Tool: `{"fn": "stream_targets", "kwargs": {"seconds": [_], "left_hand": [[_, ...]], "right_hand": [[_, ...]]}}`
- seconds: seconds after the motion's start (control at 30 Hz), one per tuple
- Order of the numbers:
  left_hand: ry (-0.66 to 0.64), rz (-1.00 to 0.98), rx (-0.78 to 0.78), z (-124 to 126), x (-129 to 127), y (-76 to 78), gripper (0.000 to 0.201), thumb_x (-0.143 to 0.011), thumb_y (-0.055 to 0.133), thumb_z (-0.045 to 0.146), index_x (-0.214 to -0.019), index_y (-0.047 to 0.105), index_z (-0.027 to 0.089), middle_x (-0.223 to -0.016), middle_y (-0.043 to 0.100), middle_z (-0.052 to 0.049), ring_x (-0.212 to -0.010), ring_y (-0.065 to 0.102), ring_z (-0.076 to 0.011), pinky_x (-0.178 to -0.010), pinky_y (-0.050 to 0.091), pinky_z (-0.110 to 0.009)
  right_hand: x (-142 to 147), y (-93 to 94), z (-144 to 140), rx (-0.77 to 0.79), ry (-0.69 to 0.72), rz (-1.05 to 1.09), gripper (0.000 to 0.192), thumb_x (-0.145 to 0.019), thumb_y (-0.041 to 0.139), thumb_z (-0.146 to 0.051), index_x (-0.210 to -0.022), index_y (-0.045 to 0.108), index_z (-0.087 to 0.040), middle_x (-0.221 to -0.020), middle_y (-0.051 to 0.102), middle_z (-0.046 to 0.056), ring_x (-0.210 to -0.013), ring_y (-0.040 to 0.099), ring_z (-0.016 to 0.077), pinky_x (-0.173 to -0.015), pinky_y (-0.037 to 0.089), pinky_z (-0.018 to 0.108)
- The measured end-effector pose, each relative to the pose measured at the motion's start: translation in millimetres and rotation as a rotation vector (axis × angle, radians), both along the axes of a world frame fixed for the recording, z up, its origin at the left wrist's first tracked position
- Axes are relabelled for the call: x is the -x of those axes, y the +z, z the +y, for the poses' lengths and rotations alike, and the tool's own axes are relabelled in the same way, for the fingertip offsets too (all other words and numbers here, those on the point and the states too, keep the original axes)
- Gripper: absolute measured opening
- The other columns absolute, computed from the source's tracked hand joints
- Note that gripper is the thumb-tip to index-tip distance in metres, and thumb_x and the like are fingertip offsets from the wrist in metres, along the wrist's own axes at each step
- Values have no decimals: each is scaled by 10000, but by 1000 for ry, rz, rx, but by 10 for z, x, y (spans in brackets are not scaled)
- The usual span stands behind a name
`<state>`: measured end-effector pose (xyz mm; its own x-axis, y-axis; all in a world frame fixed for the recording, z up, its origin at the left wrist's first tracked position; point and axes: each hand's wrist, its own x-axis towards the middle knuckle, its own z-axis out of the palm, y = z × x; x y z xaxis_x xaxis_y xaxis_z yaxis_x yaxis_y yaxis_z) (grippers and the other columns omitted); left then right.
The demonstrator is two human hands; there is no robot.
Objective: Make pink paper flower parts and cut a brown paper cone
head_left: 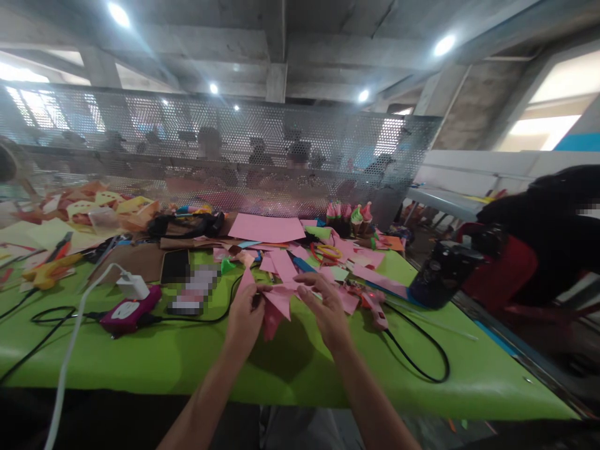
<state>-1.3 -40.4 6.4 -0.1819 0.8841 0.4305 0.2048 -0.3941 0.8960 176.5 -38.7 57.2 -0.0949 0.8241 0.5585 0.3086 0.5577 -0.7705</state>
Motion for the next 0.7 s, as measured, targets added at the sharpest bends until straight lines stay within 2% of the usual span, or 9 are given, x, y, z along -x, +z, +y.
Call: {"fn": "stream_targets", "kwargs": {"seconds": [0.07, 0.13, 0.2, 0.33, 0.43, 0.53, 0.7], "left_hand": [[2, 41, -29, 6, -4, -2, 323, -711, 502, 64, -941, 673, 213, -917, 678, -41, -824, 619, -194, -760, 460, -301], [2, 77, -52, 1, -13, 13, 381, -680, 490, 24, -962, 667, 209, -942, 678, -44, -867, 622, -200, -782, 466, -306], [13, 100, -73, -17, -23, 42, 407, -674, 478, 4, -976, 662, 205, -970, 677, -49, -921, 619, -205, -825, 463, -317], [9, 110, -86, -54, -42, 98, 337, -726, 496, 39, -962, 669, 205, -969, 678, -54, -935, 624, -202, -839, 470, -317], [-44, 21, -83, -49, -57, 99, 358, -755, 508, 74, -1047, 656, 219, -1053, 672, -56, -976, 624, -193, -837, 479, -300], [-123, -186, -36, -13, -75, 73, 441, -753, 548, 118, -1181, 584, 219, -1115, 659, -65, -996, 628, -187, -838, 489, -297], [-230, -421, 92, 38, -80, 69, 420, -689, 678, 214, -1101, 603, 185, -885, 707, -34, -884, 660, -174, -811, 502, -290]], "right_hand": [[26, 34, -46, -19, 141, -72, 273, -841, 628, -441, -1038, 679, -259, -1091, 641, 58, -1067, 540, 257, -910, 411, 363], [60, 36, -59, -63, 222, -176, 368, -768, 716, -455, -1086, 672, -276, -1128, 648, 55, -1095, 533, 271, -933, 402, 373], [92, 7, -42, -129, 218, -278, 405, -732, 763, -423, -1102, 672, -286, -1131, 665, 54, -1085, 544, 273, -943, 390, 385], [111, -78, 22, -179, 155, -349, 231, -844, 658, -283, -1073, 695, -290, -1056, 715, 46, -997, 594, 249, -912, 395, 399], [103, -117, 52, -135, 130, -275, 184, -864, 619, -267, -1012, 725, -285, -973, 733, 48, -941, 614, 250, -858, 429, 392], [116, -120, 56, -41, 101, -111, 171, -852, 623, -320, -956, 748, -268, -915, 733, 59, -898, 629, 258, -802, 472, 372], [162, -61, 47, 210, 252, 111, 260, -833, 624, -420, -951, 759, -231, -979, 731, 65, -954, 638, 271, -838, 493, 373]]}}
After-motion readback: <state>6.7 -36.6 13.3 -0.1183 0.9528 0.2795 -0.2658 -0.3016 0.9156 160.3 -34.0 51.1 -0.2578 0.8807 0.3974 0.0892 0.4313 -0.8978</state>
